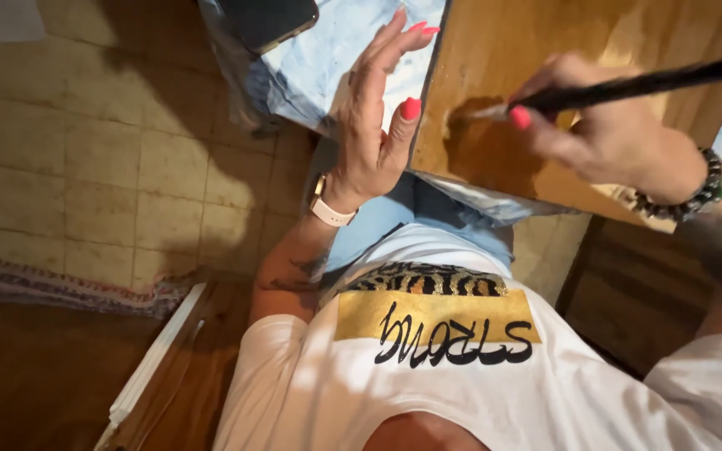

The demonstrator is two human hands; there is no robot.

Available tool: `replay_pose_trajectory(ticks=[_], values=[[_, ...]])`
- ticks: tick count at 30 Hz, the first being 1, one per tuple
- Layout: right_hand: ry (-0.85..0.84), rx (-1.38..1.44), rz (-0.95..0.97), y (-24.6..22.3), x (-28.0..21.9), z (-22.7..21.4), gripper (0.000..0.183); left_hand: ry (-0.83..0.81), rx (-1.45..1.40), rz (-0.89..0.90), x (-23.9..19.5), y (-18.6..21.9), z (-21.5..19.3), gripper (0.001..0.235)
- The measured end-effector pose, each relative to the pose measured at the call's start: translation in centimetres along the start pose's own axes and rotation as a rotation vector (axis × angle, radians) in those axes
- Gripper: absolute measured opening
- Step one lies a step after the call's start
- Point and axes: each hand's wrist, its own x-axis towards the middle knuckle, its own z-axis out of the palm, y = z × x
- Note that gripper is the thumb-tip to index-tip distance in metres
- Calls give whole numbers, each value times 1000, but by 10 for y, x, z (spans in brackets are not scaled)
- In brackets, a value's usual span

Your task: Staining a square wooden board using a paintbrush and dark wood stain

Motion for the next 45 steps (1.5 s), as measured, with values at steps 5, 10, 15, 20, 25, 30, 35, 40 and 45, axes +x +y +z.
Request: replay_pose_trajectory(ticks=[5,10,15,20,25,30,35,40,45], values=[[-485,-325,511,-26,25,-8,16,-9,-37,-19,-2,1,1,47],[-261,24,-18,-46,5,8,10,-28,39,-42,-3,5,-1,46],[-150,-26,197,-10,-7,4,14,-32,22,-50,-4,3,0,48],[-432,-109,286,-18,-9,4,18,-31,53,-48,-3,5,-2,47],[-294,78,239,-47,3,1,6,-18,23,-38,-2,4,0,47],[-89,-122,315,-16,-1,-5,25,-17,-6,-56,-2,4,0,47],[-418,15,25,-41,-6,6,23,-26,15,-68,-4,3,-1,46],[-234,137,184,-11,-31,12,11,-10,-23,-29,-6,-2,3,46],[8,-135,119,-10,-11,-3,21,-51,-24,-60,-5,4,-3,54]])
